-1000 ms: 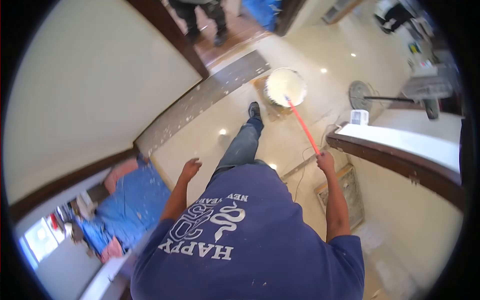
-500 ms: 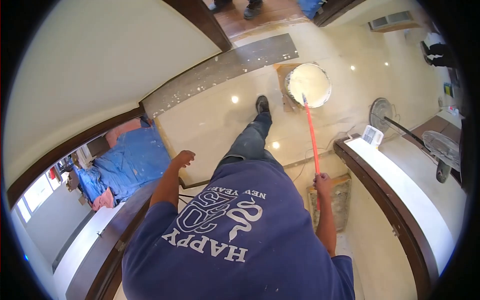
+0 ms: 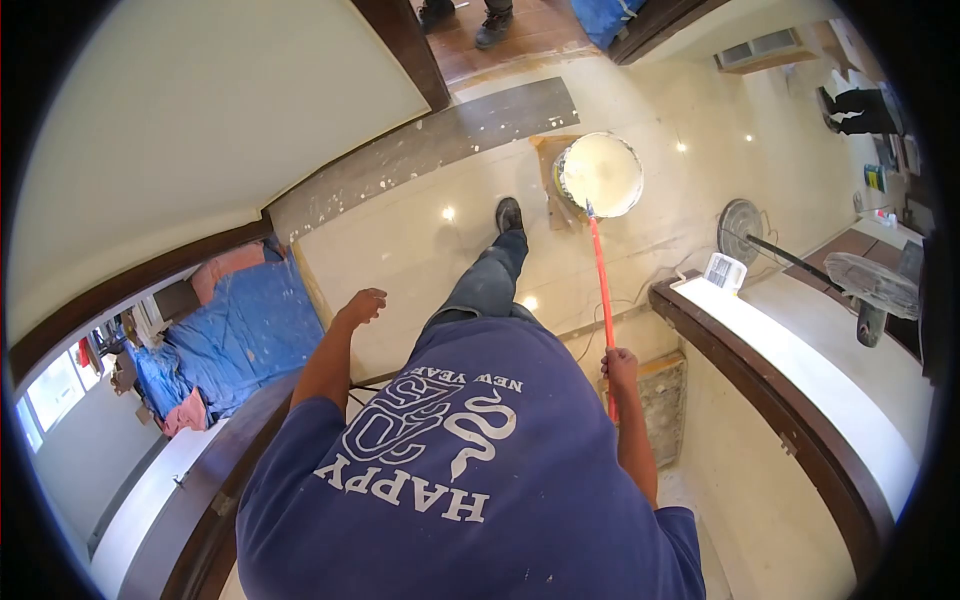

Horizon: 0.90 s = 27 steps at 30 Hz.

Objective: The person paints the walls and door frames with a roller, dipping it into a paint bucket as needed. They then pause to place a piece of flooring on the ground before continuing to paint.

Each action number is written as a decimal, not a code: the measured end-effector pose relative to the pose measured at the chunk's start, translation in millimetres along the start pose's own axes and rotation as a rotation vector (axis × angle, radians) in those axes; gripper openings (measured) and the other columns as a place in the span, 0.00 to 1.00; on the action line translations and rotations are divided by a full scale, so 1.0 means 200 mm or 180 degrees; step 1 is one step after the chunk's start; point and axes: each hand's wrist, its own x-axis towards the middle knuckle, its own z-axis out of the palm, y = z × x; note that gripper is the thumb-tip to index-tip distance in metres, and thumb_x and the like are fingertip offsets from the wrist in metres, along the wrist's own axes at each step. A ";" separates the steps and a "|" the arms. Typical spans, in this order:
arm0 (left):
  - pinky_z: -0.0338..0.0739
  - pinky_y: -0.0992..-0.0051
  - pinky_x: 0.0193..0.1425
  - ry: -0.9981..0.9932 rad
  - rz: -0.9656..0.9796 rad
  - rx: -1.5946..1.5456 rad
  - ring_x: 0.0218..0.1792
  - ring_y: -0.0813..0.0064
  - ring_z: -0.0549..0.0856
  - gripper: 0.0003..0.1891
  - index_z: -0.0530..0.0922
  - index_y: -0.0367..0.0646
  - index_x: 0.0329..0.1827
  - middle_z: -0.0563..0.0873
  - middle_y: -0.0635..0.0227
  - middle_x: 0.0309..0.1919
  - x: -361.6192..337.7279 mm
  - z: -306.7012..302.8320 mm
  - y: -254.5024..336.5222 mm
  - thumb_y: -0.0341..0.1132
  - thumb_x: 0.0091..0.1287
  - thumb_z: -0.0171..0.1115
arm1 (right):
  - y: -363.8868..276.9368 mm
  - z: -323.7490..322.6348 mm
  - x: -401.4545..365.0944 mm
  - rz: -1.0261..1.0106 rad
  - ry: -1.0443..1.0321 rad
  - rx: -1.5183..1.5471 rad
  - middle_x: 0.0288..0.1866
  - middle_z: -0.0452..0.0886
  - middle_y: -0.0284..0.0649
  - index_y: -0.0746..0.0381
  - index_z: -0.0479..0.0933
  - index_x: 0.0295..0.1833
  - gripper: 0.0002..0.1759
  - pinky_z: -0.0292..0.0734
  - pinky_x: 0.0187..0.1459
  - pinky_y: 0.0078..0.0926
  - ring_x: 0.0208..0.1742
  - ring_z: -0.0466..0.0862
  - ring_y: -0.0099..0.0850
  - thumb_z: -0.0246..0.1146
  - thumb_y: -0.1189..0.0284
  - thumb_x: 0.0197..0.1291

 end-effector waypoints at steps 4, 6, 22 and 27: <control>0.81 0.65 0.34 -0.0044 0.0144 -0.0052 0.35 0.69 0.85 0.25 0.77 0.49 0.66 0.85 0.66 0.45 0.13 0.01 -0.56 0.39 0.64 0.59 | 0.07 0.03 -0.01 -0.0102 0.0070 -0.0028 0.26 0.79 0.36 0.66 0.76 0.42 0.12 0.70 0.20 0.20 0.20 0.76 0.22 0.62 0.66 0.68; 0.83 0.60 0.38 -0.0007 -0.0070 -0.0107 0.38 0.66 0.87 0.25 0.75 0.52 0.67 0.85 0.68 0.45 -0.03 0.02 -0.62 0.43 0.67 0.57 | 0.10 0.08 -0.01 -0.0162 0.0125 -0.0005 0.26 0.79 0.36 0.67 0.76 0.41 0.12 0.71 0.19 0.21 0.19 0.76 0.22 0.63 0.67 0.68; 0.78 0.70 0.53 0.1095 0.0974 -0.0905 0.49 0.65 0.85 0.25 0.75 0.40 0.68 0.87 0.57 0.49 -0.32 0.01 -1.04 0.40 0.70 0.59 | 0.04 0.30 0.30 0.0202 -0.0239 0.0455 0.26 0.76 0.36 0.64 0.75 0.41 0.08 0.69 0.21 0.23 0.22 0.75 0.25 0.59 0.70 0.69; 0.76 0.67 0.61 0.1300 0.1639 -0.0415 0.54 0.64 0.84 0.24 0.74 0.38 0.69 0.84 0.56 0.55 -0.50 -0.14 -0.67 0.39 0.72 0.59 | 0.09 0.33 0.31 0.0199 -0.0198 0.0667 0.26 0.76 0.36 0.64 0.73 0.40 0.07 0.69 0.20 0.21 0.22 0.75 0.25 0.60 0.71 0.67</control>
